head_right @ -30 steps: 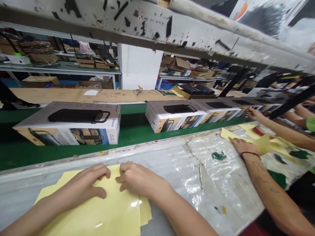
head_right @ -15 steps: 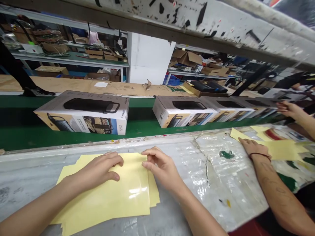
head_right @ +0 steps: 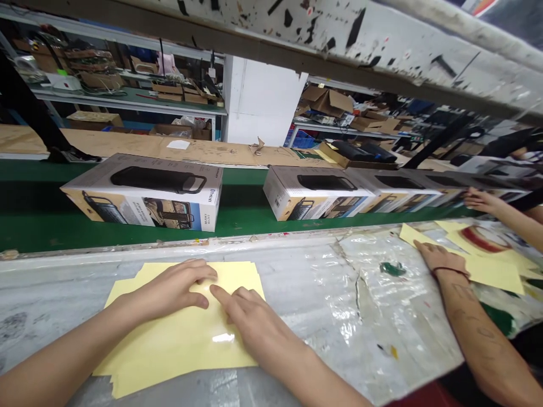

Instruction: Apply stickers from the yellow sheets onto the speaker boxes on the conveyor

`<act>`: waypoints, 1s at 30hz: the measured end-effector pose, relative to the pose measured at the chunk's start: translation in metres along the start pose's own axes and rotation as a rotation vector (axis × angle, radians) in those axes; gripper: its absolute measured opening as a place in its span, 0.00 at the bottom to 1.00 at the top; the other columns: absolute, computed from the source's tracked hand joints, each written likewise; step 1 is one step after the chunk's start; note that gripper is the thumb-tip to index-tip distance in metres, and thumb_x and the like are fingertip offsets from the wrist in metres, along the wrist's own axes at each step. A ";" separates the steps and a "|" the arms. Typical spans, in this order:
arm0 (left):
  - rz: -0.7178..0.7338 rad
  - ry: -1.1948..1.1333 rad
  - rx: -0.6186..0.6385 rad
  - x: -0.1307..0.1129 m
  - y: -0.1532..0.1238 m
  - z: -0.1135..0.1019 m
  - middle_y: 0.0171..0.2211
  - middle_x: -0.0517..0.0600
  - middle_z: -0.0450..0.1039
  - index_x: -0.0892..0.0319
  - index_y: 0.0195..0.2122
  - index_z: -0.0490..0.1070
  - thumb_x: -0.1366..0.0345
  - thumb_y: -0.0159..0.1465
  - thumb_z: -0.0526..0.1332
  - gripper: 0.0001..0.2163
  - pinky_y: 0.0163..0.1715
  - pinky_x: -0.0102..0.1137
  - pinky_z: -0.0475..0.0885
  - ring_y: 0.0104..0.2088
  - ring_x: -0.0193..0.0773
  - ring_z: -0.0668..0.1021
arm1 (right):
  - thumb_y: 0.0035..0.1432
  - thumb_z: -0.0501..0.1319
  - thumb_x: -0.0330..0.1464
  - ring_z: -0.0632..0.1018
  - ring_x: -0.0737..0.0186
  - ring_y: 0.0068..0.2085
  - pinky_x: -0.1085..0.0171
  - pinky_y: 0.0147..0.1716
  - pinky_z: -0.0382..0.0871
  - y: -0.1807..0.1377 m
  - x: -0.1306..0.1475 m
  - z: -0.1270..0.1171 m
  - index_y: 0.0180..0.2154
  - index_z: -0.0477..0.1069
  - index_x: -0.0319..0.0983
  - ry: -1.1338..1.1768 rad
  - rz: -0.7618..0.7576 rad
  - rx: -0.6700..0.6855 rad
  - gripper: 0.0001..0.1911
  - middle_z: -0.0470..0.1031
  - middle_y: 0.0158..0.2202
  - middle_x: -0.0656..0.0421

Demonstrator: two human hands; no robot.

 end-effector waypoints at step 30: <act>0.005 0.082 0.031 -0.007 -0.005 0.003 0.50 0.52 0.73 0.55 0.50 0.73 0.70 0.64 0.63 0.14 0.50 0.39 0.66 0.53 0.50 0.73 | 0.62 0.66 0.30 0.80 0.55 0.43 0.48 0.50 0.74 -0.026 -0.028 -0.023 0.60 0.58 0.52 0.845 0.336 -0.711 0.29 0.74 0.32 0.64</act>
Point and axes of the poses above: each hand's wrist, its own y-axis towards the middle knuckle, its own z-axis out of the palm, x = y × z, the point moved 3 cm from there along y, towards the middle knuckle
